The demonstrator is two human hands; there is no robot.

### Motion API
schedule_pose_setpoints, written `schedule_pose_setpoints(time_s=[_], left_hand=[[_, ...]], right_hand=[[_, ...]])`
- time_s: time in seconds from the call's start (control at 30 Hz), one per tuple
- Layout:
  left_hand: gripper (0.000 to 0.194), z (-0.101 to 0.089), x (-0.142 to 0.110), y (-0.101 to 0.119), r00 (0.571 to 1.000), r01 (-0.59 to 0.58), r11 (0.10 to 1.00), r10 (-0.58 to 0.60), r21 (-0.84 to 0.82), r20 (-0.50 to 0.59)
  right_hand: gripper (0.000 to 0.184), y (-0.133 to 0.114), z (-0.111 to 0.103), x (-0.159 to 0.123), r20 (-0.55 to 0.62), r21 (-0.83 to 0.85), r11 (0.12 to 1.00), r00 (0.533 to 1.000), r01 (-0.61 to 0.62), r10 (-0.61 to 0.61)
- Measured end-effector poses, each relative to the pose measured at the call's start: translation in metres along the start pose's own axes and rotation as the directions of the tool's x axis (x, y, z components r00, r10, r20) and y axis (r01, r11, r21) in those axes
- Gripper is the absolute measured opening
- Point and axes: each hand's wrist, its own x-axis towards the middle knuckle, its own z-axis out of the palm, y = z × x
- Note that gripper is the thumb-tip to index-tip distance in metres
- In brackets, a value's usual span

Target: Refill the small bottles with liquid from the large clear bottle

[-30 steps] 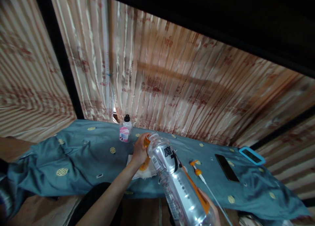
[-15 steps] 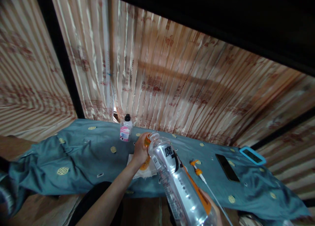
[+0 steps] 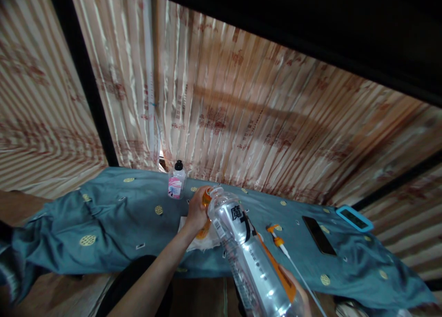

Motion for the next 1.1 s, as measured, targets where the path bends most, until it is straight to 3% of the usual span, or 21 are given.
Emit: schedule_pose_setpoints(time_s=[0.6,0.77,1.1], left_hand=[[0.035,0.0,0.0,-0.002,0.999,-0.039,0.999,0.039,0.009,-0.006],[0.033,-0.001,0.001,0.001,1.0,0.01,1.0,-0.01,0.004,0.017],[0.034,-0.001,0.0,0.002,1.0,0.029,1.0,-0.029,-0.01,0.007]], right_hand=[[0.046,0.002,0.0,-0.011,0.037,0.012,0.999,0.999,-0.041,0.04],[0.045,0.007,-0.001,-0.013,0.032,0.019,0.999,0.998,-0.047,0.046],[0.063,0.017,-0.006,-0.013,-0.002,0.009,0.997,0.997,-0.074,0.074]])
